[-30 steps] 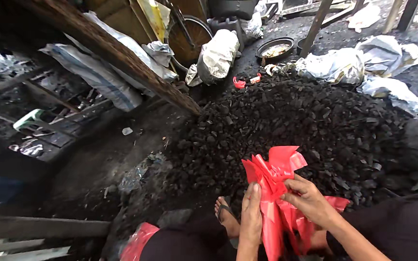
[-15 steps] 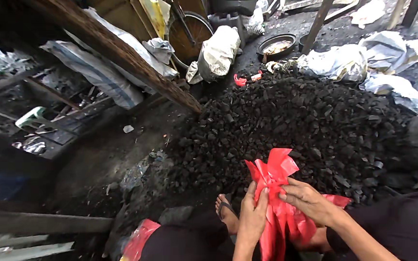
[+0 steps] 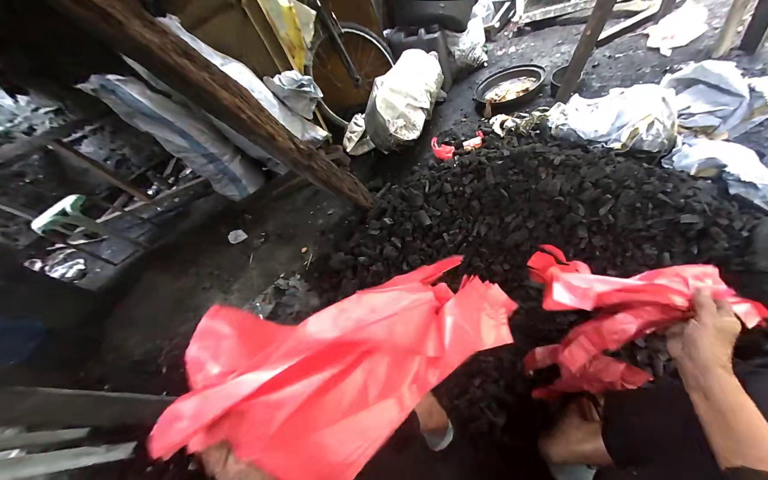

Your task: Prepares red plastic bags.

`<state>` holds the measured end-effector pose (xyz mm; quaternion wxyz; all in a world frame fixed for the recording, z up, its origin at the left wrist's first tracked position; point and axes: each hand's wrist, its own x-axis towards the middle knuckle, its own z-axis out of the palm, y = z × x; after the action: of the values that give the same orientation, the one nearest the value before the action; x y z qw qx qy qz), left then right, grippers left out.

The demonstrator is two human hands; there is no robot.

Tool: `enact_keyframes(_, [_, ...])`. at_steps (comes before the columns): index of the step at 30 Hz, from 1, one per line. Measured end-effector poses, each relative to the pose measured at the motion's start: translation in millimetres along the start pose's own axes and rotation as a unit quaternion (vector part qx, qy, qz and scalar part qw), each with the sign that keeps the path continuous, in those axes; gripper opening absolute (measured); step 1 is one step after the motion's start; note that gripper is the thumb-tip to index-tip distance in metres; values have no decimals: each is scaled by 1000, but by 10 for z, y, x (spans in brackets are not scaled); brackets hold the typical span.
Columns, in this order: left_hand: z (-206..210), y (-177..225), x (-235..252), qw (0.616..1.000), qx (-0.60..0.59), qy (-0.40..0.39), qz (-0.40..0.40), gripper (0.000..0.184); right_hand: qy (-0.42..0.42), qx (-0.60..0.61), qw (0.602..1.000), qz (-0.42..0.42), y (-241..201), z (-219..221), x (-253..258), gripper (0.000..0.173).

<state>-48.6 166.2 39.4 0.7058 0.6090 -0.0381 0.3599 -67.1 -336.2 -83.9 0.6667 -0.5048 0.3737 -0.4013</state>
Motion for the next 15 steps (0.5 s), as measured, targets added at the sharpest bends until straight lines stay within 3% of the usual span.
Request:
enact_keyframes(1, [202, 49, -139, 998, 16, 24, -47, 39, -42, -35, 998, -34, -87, 70, -77, 33])
enact_keyframes(3, [549, 52, -333, 991, 63, -42, -109, 37, -160, -97, 976, -110, -298, 276, -290, 34])
enact_keyframes(6, [1405, 203, -613, 969, 94, -87, -212, 26, -336, -152, 906, -206, -570, 536, -705, 27])
enact_keyframes(9, [1643, 111, -875, 950, 21, -163, -267, 29, -493, -132, 820, -259, -626, 655, -1092, 24])
enact_keyframes(10, [1659, 73, -935, 943, -4, -187, -275, 28, -536, -128, 793, -259, -619, 678, -1191, 32])
enact_keyframes(12, [1649, 13, -1012, 931, -38, -232, -278, 26, -571, -137, 767, -257, -626, 705, -1351, 55])
enact_keyframes(15, [1606, 1, -1025, 922, -38, -261, -282, 27, -546, -136, 770, -302, -544, 747, -1444, 41])
